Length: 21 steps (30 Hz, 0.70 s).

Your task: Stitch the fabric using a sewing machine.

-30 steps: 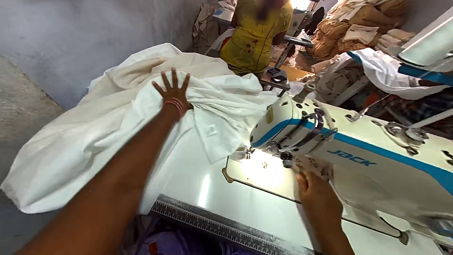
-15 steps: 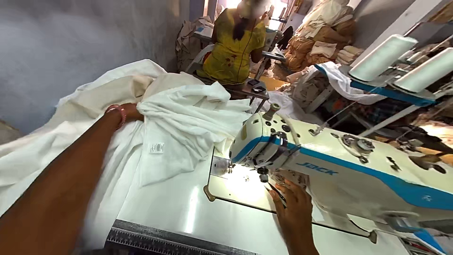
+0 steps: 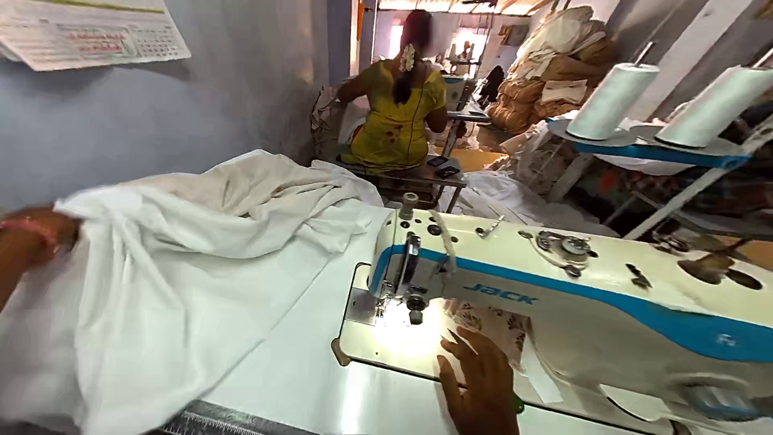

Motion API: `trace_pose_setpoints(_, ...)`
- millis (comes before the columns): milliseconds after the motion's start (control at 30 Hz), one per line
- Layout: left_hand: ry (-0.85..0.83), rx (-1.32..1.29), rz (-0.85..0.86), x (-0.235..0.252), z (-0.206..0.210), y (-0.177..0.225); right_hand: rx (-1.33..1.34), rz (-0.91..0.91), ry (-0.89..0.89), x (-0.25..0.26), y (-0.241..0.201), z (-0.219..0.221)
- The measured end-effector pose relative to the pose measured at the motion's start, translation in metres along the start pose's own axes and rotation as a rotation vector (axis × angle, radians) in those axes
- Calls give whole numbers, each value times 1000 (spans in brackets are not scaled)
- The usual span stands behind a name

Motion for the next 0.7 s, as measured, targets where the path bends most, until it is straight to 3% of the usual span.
trace_pose_setpoints(100,267,-75,336,15,-60,191,-7,-28,-3,-4,1,4)
trace_pose_setpoints(167,398,-306,558,7,-86,321,-31,-43,-24,-5,1,9)
trace_pose_setpoints(200,412,-346,660,0,-91,383,-46,-54,-34,-5,2,11)
trace_pose_setpoints(267,282,-209,832,-31,-77,491,-67,-73,-40,-6,3,14)
trace_pose_setpoints(333,231,-114,1021,-42,-44,565,-73,-74,-55,-6,6,16)
trace_pose_setpoints(400,129,-38,1131,-43,9,596,-70,-71,-68,-5,8,18)
trace_pose_setpoints(533,-316,351,1100,-54,129,564,-51,-58,-101,-4,7,19)
trace_pose_setpoints(600,-356,245,1204,-83,119,540,-49,-54,-121,-5,6,19)
trace_pose_setpoints(700,-122,-328,1243,-134,15,499,-48,-48,-144,-4,7,21)
Point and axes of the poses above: each hand's wrist, its own x-axis towards the middle knuckle, its own z-axis out of the palm, y = z × x, the point moved 10 cm from there along x, towards the middle knuckle, and after that the axes turned 14 degrees about z, right-handed, at the moved point
